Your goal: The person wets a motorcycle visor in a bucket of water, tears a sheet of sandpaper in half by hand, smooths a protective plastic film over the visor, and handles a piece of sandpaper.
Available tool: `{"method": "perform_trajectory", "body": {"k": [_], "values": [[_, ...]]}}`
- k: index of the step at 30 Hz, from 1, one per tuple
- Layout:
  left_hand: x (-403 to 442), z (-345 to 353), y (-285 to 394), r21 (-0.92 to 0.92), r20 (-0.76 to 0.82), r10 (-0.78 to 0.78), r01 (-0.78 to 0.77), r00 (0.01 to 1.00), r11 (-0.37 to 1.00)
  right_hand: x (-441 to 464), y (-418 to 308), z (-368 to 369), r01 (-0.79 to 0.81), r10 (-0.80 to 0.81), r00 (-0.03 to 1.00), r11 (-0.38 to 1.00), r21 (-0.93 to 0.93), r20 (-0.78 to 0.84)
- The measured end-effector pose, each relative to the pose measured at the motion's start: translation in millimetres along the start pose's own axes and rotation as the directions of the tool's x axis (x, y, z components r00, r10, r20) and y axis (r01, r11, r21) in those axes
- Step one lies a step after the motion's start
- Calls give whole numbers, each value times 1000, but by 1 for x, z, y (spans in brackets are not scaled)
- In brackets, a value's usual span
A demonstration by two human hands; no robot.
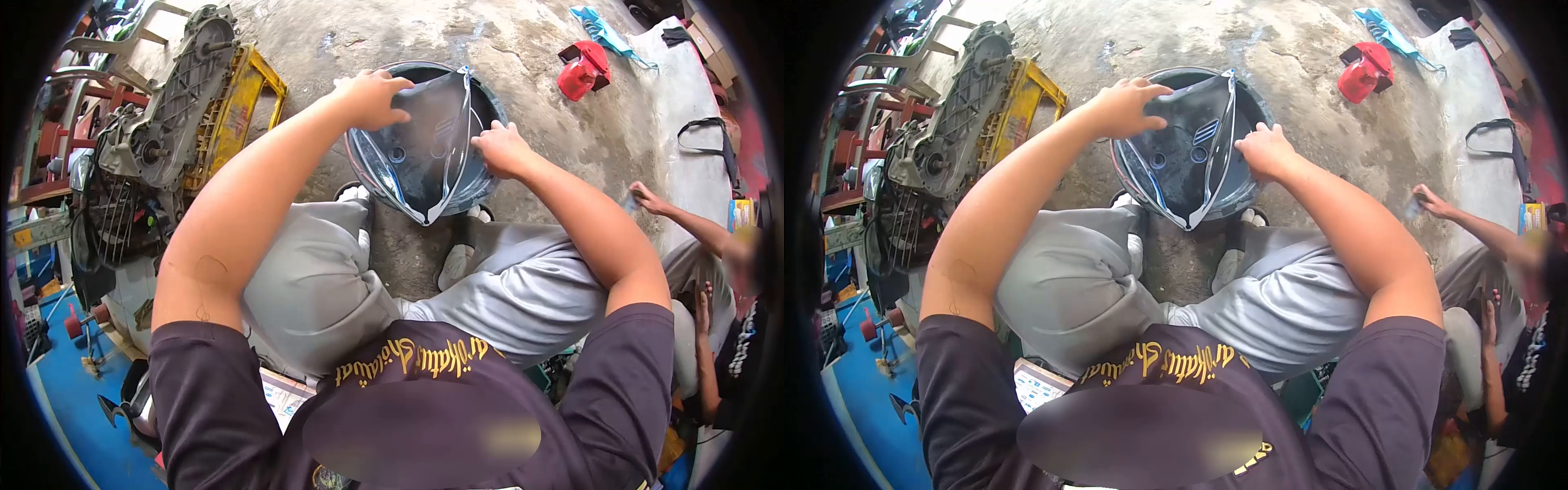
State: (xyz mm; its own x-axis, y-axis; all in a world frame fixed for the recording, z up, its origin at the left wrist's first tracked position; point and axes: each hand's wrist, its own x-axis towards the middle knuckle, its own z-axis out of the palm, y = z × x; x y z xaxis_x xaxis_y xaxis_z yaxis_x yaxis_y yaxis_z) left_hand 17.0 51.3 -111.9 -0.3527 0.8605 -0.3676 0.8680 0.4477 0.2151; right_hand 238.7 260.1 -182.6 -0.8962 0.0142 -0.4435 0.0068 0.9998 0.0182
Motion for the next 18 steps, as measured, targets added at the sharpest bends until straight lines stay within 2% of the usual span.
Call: {"method": "perform_trajectory", "body": {"k": [2,3,6,10,12,14,16,18], "values": [[-8,6,-5,103,-20,60,-58,998,993,-1,4,2,5,-5,1000,1000,-9,-21],[-10,10,-7,99,-13,71,-70,997,993,-2,3,1,2,-2,1000,1000,-17,-17],[-18,16,-19,63,-18,86,-85,996,994,-7,3,4,19,-19,998,1000,-4,-53],[-27,28,-44,18,-87,82,-81,993,997,-4,-6,14,16,-16,1000,999,-36,0],[-23,29,-50,17,-108,96,-94,990,995,0,-7,24,43,-52,996,993,-111,-74],[-24,25,-54,-28,-142,57,-61,988,998,8,-8,27,11,-22,994,994,-110,-105],[-25,12,-42,-20,-156,41,-45,987,999,20,-6,31,-4,2,999,999,-37,-51],[-20,9,-40,-75,-181,96,-111,979,991,31,0,35,8,-9,1000,999,-45,-25]]}}
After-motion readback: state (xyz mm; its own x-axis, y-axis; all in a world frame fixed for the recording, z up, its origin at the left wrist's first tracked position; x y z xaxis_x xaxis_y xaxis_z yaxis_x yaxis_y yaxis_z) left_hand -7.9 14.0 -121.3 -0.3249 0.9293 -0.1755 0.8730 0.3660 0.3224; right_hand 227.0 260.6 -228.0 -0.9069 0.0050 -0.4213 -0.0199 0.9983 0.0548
